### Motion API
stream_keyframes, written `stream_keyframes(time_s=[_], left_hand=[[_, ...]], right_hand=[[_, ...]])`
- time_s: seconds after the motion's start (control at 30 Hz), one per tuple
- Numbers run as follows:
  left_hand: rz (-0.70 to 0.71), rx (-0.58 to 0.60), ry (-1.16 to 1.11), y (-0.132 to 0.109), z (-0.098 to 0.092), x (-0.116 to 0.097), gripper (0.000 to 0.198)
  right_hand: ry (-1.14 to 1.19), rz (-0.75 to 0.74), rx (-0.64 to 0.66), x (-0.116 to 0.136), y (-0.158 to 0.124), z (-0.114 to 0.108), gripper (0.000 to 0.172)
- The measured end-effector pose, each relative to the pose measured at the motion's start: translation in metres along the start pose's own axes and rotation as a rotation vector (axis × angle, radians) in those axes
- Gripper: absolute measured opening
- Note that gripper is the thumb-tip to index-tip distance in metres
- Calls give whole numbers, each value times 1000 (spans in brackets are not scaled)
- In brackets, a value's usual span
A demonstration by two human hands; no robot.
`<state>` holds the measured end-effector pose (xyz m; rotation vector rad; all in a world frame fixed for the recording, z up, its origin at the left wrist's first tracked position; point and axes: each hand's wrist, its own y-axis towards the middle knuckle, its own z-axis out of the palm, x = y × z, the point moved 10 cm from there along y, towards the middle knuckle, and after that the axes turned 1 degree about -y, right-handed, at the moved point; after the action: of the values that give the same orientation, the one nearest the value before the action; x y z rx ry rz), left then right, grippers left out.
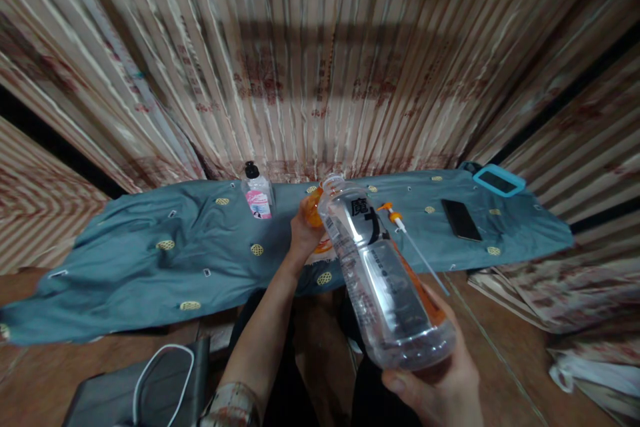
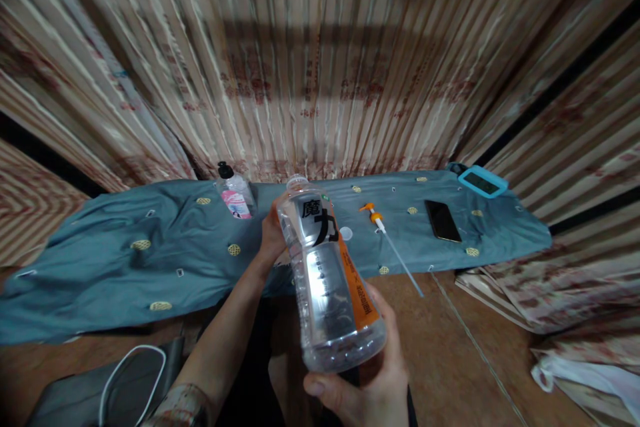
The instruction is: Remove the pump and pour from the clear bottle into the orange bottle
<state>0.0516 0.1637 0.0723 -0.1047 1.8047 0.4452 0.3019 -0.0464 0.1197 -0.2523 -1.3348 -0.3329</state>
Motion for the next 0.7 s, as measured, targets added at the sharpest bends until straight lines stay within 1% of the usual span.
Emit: stream_keyframes(time_s=[0.17, 0.37, 0.47, 0.57, 0.7], left_hand=[[22, -7, -22, 0, -2, -5, 51], [-21, -11, -37, 0, -1, -3, 49], [-1, -14, -61, -1, -1, -3, 48], [20, -19, -71, -1, -2, -4, 47], [-8, -8, -52, -1, -2, -5, 45]], right_hand=[[-14, 17, -1, -2, -1, -1, 107], [-17, 13, 25, -1, 0, 1, 104], [-13, 28, 6, -2, 0, 0, 106], [1, 33, 13, -4, 0, 0, 105], [-43, 13, 26, -4, 0, -2, 104]])
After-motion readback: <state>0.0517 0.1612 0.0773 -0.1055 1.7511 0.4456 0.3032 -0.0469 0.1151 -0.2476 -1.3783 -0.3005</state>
